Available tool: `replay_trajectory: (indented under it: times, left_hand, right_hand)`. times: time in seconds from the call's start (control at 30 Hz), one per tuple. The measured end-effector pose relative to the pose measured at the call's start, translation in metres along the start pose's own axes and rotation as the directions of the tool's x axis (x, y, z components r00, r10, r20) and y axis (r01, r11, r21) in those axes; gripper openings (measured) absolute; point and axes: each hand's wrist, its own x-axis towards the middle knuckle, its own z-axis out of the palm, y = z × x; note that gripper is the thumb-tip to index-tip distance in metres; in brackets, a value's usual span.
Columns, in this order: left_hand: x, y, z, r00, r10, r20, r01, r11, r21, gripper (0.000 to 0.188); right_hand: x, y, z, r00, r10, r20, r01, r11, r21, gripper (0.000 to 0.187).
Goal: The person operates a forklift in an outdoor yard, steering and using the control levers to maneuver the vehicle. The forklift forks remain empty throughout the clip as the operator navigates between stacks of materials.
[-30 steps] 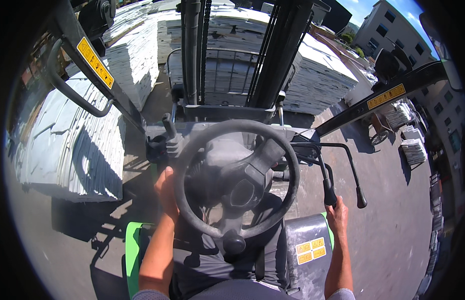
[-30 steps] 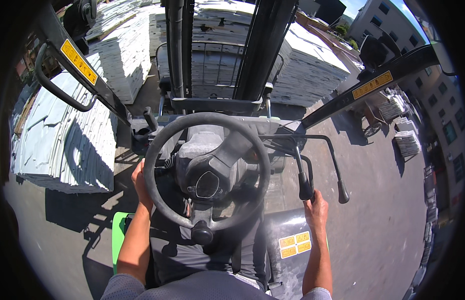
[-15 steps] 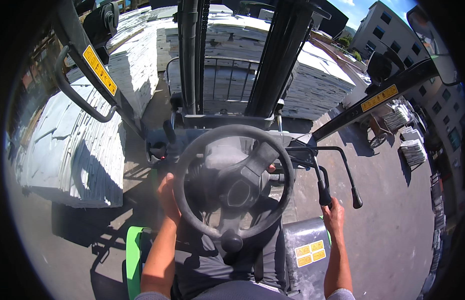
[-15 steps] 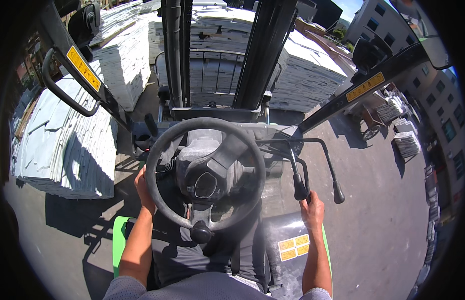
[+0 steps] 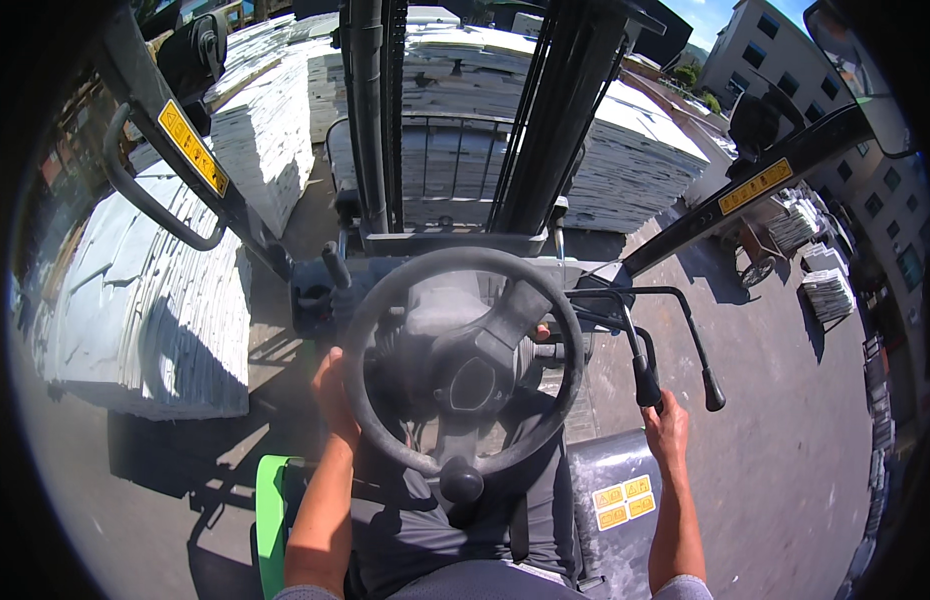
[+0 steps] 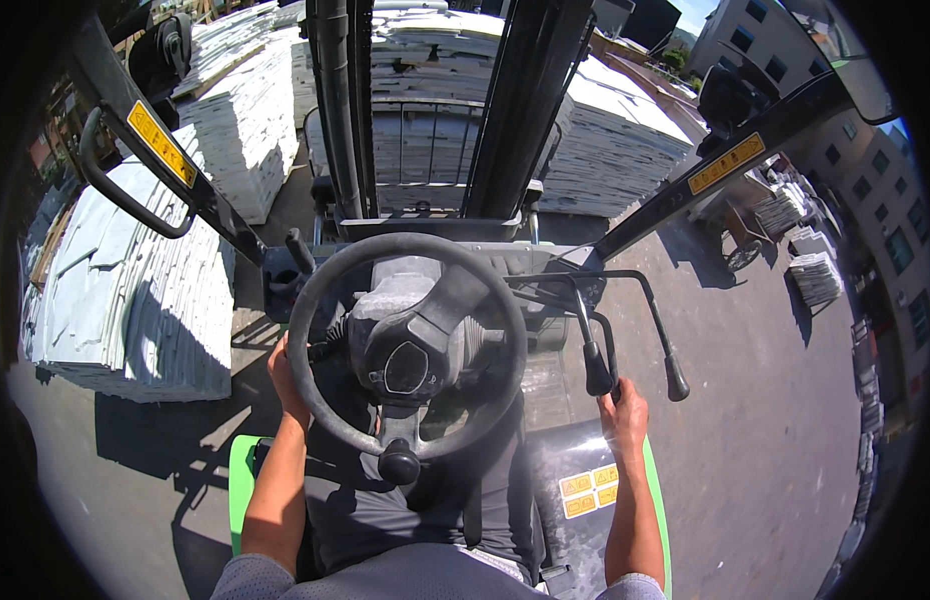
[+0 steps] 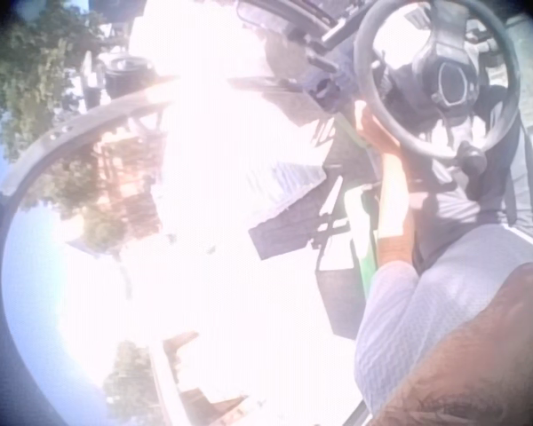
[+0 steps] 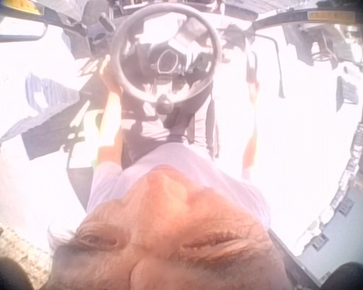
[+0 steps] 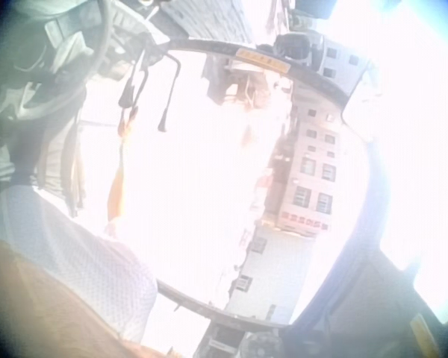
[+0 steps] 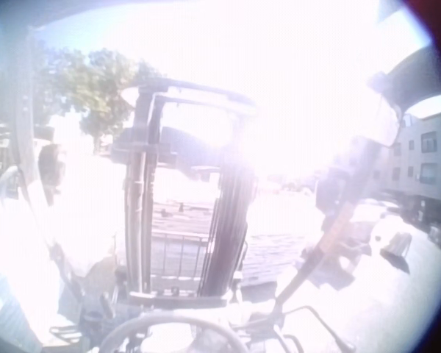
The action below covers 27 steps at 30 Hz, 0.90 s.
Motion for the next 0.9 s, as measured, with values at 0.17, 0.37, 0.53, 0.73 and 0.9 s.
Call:
replay_trajectory:
  times: [0.17,0.37,0.53,0.73,0.9]
  left_hand:
    - [-0.002,0.002,0.000,0.999,0.025,-0.025,-0.024,0.999,0.028,0.042]
    - [0.004,-0.007,-0.007,0.999,0.049,0.021,-0.050,0.996,0.067,0.046]
    - [0.005,-0.014,-0.009,0.997,0.067,0.024,-0.069,0.995,0.078,0.047]
    - [0.009,-0.023,-0.009,0.996,0.091,0.026,-0.093,0.992,0.087,0.048]
    - [0.009,-0.024,-0.005,0.999,0.032,-0.026,-0.033,0.999,-0.007,0.046]
  right_hand:
    - [-0.002,-0.003,-0.001,0.999,-0.034,-0.006,0.034,0.999,0.031,0.030]
    - [-0.002,-0.011,-0.002,1.000,0.014,0.008,-0.014,1.000,-0.021,0.031]
    - [-0.003,-0.011,-0.001,1.000,0.000,-0.016,-0.001,1.000,-0.002,0.031]
    - [-0.003,-0.002,0.005,1.000,0.013,-0.011,-0.014,1.000,-0.025,0.032]
    - [0.000,-0.004,0.004,0.999,0.045,-0.026,-0.045,0.999,0.000,0.029]
